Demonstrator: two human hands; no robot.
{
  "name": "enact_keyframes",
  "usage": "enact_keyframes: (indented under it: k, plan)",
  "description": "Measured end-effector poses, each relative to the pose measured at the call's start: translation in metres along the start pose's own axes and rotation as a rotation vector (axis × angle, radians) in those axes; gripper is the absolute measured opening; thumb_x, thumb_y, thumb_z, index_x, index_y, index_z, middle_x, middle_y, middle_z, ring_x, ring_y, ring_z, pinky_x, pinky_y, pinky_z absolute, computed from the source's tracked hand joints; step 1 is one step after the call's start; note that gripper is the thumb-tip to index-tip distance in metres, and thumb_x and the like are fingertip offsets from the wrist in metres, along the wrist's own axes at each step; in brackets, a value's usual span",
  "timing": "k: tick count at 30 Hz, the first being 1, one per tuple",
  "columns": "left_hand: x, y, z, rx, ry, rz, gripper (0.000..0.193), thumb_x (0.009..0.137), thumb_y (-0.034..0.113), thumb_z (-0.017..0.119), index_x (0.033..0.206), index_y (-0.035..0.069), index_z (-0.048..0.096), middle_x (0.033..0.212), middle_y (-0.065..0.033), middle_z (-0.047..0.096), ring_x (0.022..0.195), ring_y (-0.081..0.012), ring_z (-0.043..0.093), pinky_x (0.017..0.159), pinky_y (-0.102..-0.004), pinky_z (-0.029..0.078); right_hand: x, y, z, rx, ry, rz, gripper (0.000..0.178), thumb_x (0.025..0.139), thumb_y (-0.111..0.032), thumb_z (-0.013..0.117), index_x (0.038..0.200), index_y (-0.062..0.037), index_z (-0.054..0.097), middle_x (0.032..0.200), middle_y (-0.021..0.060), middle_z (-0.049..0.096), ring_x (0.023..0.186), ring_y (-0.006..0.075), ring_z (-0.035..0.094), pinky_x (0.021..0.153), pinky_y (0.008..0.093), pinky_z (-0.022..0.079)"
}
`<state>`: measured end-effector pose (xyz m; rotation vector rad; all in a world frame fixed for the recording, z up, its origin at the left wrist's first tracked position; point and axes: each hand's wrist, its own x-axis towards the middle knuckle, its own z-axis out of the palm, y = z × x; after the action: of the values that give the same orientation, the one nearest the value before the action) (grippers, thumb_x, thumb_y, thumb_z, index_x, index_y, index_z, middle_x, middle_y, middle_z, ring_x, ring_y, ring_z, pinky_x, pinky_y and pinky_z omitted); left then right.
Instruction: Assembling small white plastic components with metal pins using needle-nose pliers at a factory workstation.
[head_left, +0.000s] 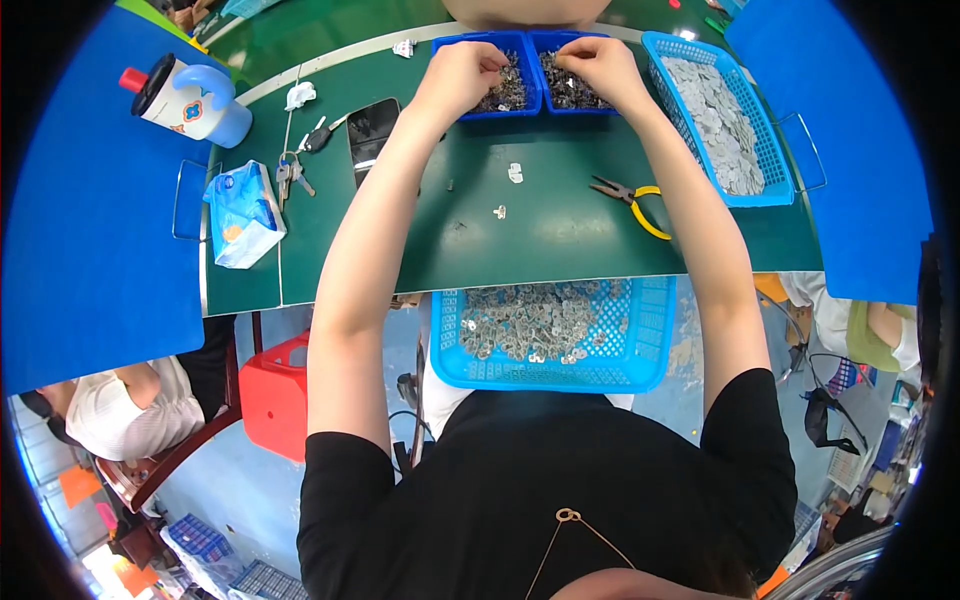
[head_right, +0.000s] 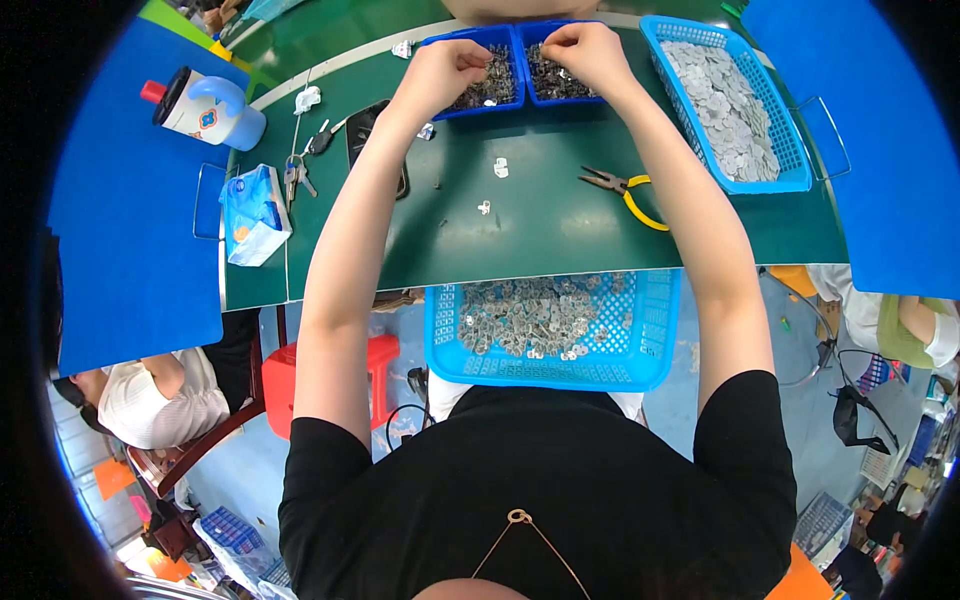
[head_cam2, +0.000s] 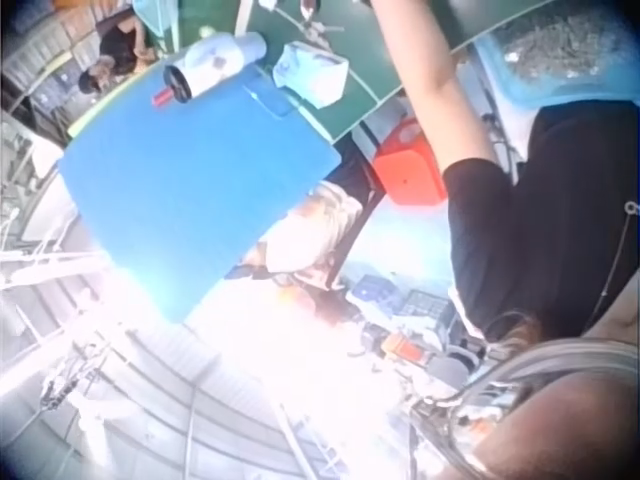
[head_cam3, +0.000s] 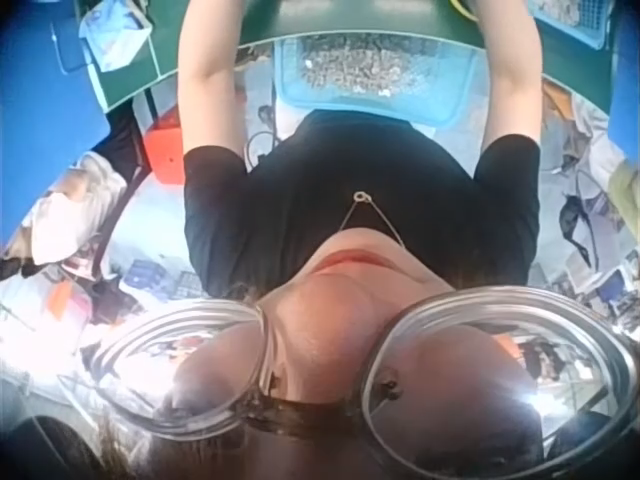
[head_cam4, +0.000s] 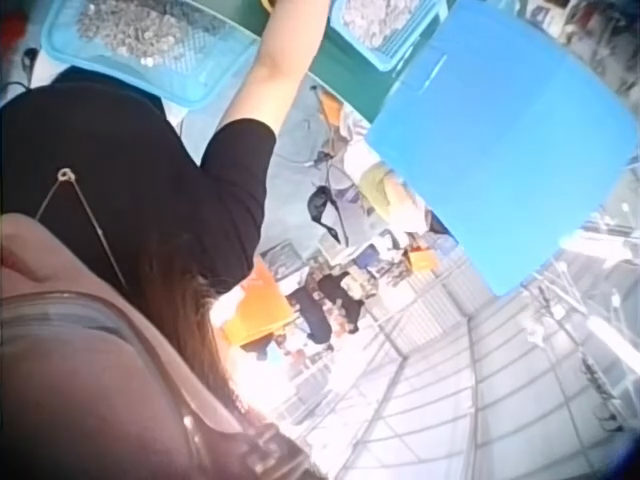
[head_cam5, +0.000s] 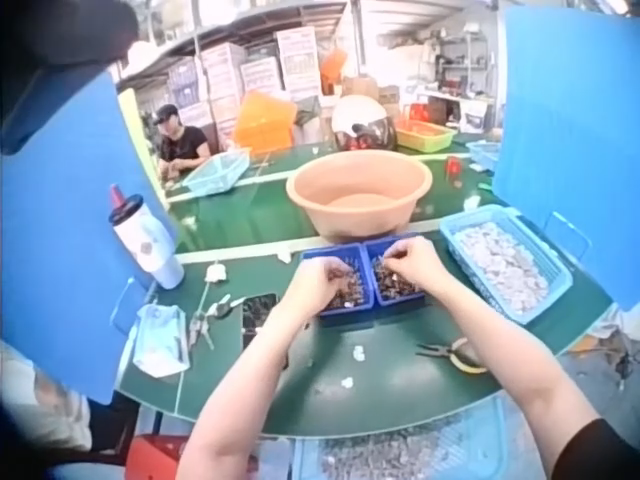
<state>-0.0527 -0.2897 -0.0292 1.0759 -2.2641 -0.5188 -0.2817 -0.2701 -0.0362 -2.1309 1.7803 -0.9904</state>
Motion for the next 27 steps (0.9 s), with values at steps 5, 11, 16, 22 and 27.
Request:
enact_keyframes:
  k: [5, 11, 16, 22, 27]
  plan:
    - [0.001, -0.002, -0.006, -0.135, 0.084, -0.066, 0.025, 0.076, 0.006, 0.07, 0.101, 0.002, 0.068, 0.091, -0.0086, 0.071, 0.084, -0.0167, 0.068, 0.08, -0.0275, 0.052, 0.007, 0.01, -0.003, 1.008, -0.112, 0.279, 0.019, 0.085, -0.014, 0.064, 0.094, 0.0023, 0.065, 0.092, 0.0115, 0.067, 0.083, 0.0177, 0.065, 0.077, 0.0275, 0.053]
    - [-0.011, 0.011, -0.008, -0.321, 0.155, -0.104, 0.025, 0.077, 0.006, 0.07, 0.101, 0.0, 0.068, 0.092, -0.007, 0.07, 0.085, -0.0127, 0.066, 0.079, -0.0255, 0.051, -0.002, -0.004, -0.014, 1.396, -0.219, 0.497, 0.019, 0.087, -0.01, 0.061, 0.103, 0.0006, 0.059, 0.099, 0.014, 0.066, 0.089, 0.0176, 0.063, 0.08, 0.0279, 0.051]
    - [-0.093, 0.055, -0.025, -0.588, 0.234, -0.143, 0.023, 0.077, 0.002, 0.069, 0.1, 0.001, 0.068, 0.091, -0.0066, 0.07, 0.084, -0.0106, 0.066, 0.077, -0.0249, 0.052, -0.093, -0.07, -0.023, 0.832, -0.34, 0.177, 0.013, 0.083, -0.012, 0.064, 0.091, -0.0015, 0.066, 0.088, 0.0041, 0.067, 0.079, 0.0103, 0.06, 0.069, 0.0249, 0.048]
    - [-0.192, 0.069, 0.007, -0.297, 0.176, -0.288, 0.02, 0.079, 0.003, 0.067, 0.098, 0.008, 0.07, 0.088, -0.0063, 0.069, 0.072, -0.015, 0.067, 0.061, -0.0224, 0.05, -0.178, -0.098, 0.024, 0.313, -0.211, -0.14, 0.013, 0.077, -0.004, 0.066, 0.09, -0.0013, 0.067, 0.084, 0.0091, 0.061, 0.076, 0.021, 0.061, 0.067, 0.032, 0.048]
    - [-0.203, 0.073, 0.004, -0.262, 0.198, -0.231, 0.021, 0.079, 0.001, 0.067, 0.098, 0.007, 0.07, 0.093, -0.0058, 0.069, 0.075, -0.0131, 0.066, 0.061, -0.0214, 0.051, -0.177, -0.103, 0.03, 0.336, -0.097, -0.179, 0.018, 0.079, -0.005, 0.064, 0.096, -0.0043, 0.07, 0.086, 0.0087, 0.062, 0.076, 0.0215, 0.06, 0.065, 0.0311, 0.047]
